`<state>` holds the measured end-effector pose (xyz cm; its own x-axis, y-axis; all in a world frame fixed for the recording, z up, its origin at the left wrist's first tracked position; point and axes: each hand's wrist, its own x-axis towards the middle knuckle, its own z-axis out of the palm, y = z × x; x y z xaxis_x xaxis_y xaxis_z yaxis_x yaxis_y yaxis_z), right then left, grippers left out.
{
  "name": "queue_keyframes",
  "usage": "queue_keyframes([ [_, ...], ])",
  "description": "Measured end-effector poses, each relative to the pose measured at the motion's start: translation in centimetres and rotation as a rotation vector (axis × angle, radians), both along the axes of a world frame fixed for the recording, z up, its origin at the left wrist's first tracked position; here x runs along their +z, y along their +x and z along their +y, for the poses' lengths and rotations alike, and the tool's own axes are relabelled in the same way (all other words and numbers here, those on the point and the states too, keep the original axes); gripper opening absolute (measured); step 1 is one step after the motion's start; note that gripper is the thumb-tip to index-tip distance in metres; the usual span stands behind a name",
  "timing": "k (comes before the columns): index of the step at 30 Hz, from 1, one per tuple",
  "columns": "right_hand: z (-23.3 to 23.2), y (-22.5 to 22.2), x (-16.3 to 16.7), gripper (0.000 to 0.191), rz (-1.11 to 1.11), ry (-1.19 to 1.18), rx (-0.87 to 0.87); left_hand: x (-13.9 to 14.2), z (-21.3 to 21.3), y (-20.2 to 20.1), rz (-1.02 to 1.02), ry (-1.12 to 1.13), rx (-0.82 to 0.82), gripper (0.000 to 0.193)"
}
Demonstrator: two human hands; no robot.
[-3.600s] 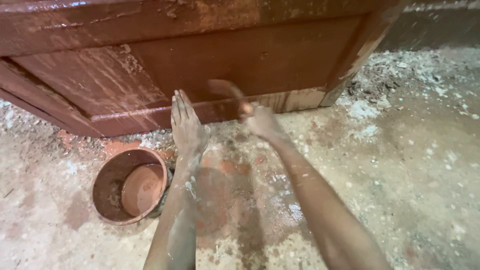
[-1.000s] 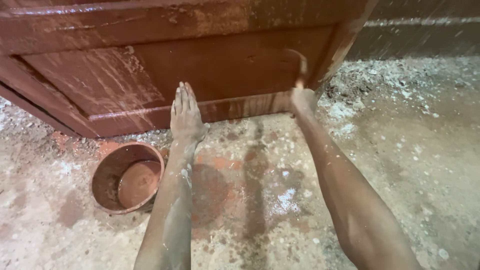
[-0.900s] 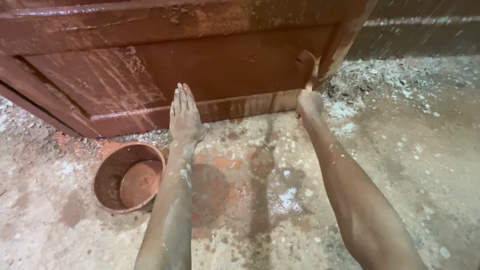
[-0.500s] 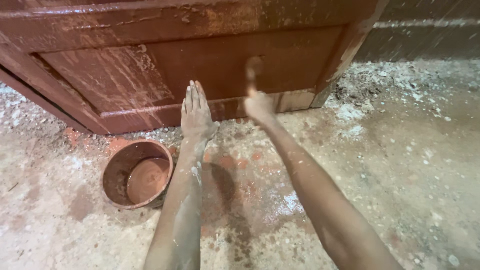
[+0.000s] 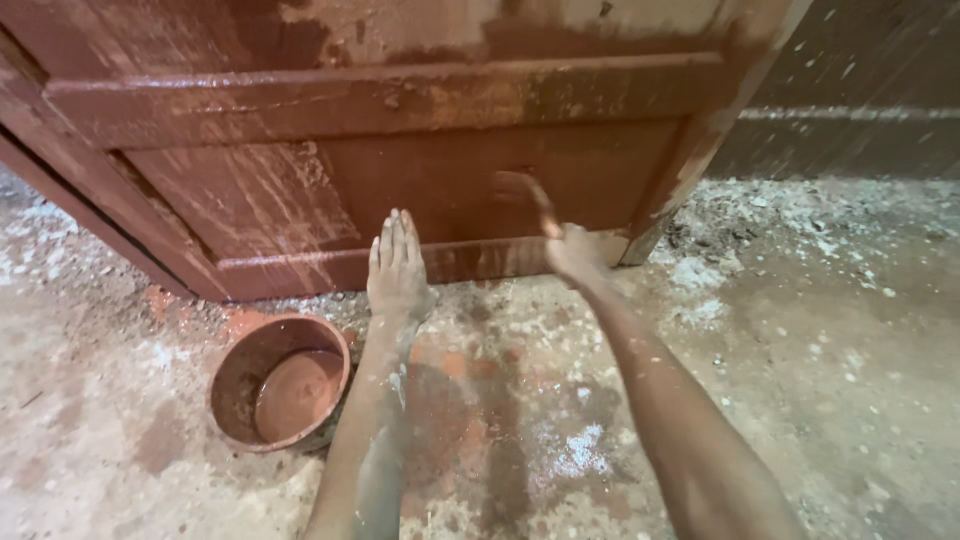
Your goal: The person kneels on the floor and paints the lower panel of a wooden cabinet with reddish-brown paint using a wide brush, steadying the door with the other hand. They dip the brush into a paint bowl on the floor and continue brushing across the panel and edges.
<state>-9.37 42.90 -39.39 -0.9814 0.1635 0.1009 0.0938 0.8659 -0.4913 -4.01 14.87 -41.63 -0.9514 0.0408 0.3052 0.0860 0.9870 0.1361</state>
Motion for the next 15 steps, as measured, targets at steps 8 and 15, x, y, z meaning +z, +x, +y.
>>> queue_keyframes([
  [8, 9.0, 1.3, -1.3, 0.051, 0.102, -0.267, -0.356, -0.2, -0.3, 0.3, -0.019, 0.01, 0.006, 0.115],
  [15, 1.4, 0.3, -0.3, 0.031, 0.004, -0.46, -0.269, 1.4, 0.7, 0.9, -0.019, 0.052, -0.019, 0.118],
])
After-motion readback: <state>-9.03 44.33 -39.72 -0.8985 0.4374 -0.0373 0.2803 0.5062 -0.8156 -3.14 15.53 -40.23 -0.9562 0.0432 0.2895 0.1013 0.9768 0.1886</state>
